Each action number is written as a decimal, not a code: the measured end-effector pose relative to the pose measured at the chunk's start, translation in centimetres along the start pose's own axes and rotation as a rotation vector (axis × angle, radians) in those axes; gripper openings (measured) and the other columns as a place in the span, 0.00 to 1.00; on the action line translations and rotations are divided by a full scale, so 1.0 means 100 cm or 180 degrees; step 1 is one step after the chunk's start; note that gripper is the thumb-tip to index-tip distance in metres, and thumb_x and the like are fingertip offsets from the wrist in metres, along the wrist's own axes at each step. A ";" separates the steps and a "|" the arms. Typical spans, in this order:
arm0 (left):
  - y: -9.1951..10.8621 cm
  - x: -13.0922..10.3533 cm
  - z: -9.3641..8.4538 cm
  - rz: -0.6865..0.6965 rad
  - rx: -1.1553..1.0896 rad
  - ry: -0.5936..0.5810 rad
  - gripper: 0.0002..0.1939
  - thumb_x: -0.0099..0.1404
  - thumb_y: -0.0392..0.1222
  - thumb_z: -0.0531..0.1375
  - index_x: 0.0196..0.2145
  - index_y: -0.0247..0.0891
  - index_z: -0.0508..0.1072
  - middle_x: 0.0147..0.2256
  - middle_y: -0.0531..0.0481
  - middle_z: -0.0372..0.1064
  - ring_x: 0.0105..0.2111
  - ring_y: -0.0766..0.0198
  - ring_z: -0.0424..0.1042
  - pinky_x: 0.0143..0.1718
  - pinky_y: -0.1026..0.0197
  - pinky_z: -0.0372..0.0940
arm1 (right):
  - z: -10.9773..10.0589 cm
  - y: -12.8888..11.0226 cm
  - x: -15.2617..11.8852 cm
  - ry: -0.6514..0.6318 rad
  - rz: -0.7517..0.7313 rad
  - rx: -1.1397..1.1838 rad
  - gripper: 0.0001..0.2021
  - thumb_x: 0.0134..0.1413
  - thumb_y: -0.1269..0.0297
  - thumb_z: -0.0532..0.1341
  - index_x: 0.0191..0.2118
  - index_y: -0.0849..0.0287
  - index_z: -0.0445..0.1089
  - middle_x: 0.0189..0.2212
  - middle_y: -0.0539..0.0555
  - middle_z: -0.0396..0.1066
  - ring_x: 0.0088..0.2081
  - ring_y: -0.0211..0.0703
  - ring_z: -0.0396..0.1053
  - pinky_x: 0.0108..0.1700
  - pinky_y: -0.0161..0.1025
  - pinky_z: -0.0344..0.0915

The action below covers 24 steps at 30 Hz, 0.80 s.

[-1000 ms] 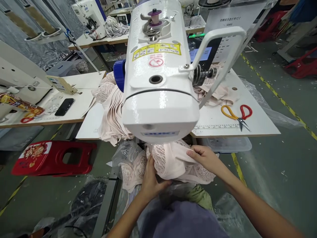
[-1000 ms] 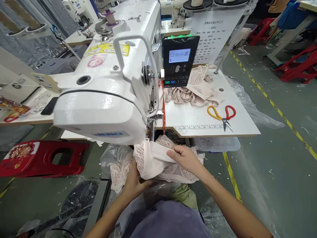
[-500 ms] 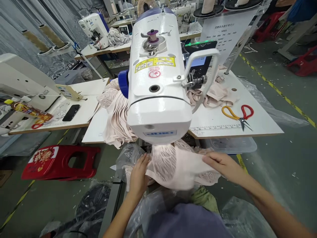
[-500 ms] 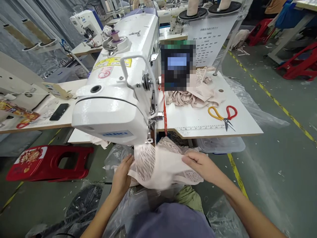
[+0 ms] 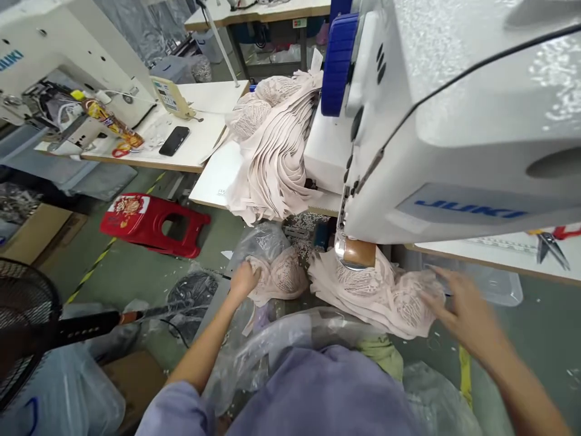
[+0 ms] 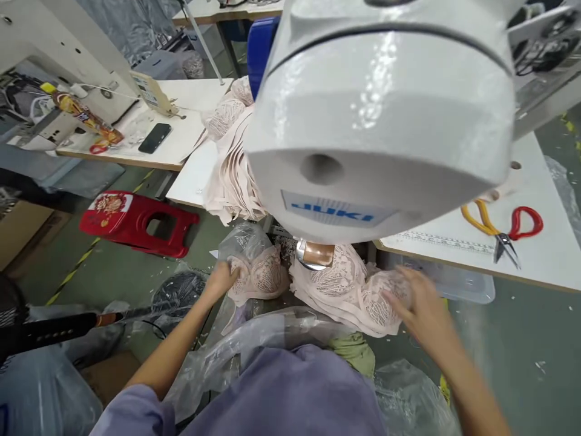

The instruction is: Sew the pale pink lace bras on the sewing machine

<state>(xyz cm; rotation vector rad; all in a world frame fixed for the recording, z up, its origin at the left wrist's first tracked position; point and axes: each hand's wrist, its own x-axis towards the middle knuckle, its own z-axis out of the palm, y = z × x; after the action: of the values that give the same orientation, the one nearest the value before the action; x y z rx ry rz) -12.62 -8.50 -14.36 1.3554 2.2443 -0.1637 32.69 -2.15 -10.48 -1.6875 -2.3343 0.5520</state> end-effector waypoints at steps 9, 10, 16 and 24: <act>-0.011 -0.029 -0.001 -0.0106 0.0445 -0.0361 0.17 0.72 0.40 0.49 0.26 0.37 0.66 0.29 0.47 0.71 0.32 0.60 0.72 0.32 0.61 0.59 | 0.038 -0.069 0.034 -0.0179 -0.0218 0.0685 0.23 0.61 0.49 0.56 0.51 0.63 0.66 0.52 0.70 0.67 0.54 0.63 0.67 0.55 0.58 0.66; -0.005 -0.041 -0.007 -0.0026 0.0446 -0.0315 0.17 0.72 0.41 0.48 0.24 0.38 0.64 0.27 0.46 0.70 0.32 0.59 0.72 0.31 0.61 0.56 | 0.035 -0.074 0.033 -0.0043 -0.0183 0.0762 0.24 0.61 0.48 0.56 0.52 0.63 0.66 0.54 0.71 0.65 0.56 0.63 0.65 0.56 0.59 0.64; 0.054 -0.125 -0.030 0.1346 -0.0433 0.0095 0.20 0.69 0.49 0.44 0.19 0.41 0.53 0.18 0.52 0.60 0.20 0.64 0.61 0.24 0.62 0.50 | 0.032 -0.141 0.027 -0.1272 -0.1527 0.1428 0.38 0.49 0.45 0.68 0.62 0.61 0.62 0.59 0.67 0.65 0.60 0.60 0.62 0.61 0.52 0.59; 0.086 -0.101 -0.047 0.1536 -0.2636 -0.0854 0.20 0.63 0.61 0.57 0.37 0.40 0.72 0.35 0.45 0.72 0.38 0.58 0.71 0.37 0.62 0.65 | -0.023 -0.164 0.002 -0.1873 -0.2052 0.2540 0.18 0.62 0.47 0.58 0.39 0.56 0.78 0.37 0.51 0.77 0.46 0.42 0.73 0.54 0.35 0.64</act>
<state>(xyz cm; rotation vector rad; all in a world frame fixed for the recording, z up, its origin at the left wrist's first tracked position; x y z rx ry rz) -3.23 -10.62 -4.09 1.2370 1.4290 0.6411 19.28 -6.05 -1.62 -0.4148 -2.2823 1.6773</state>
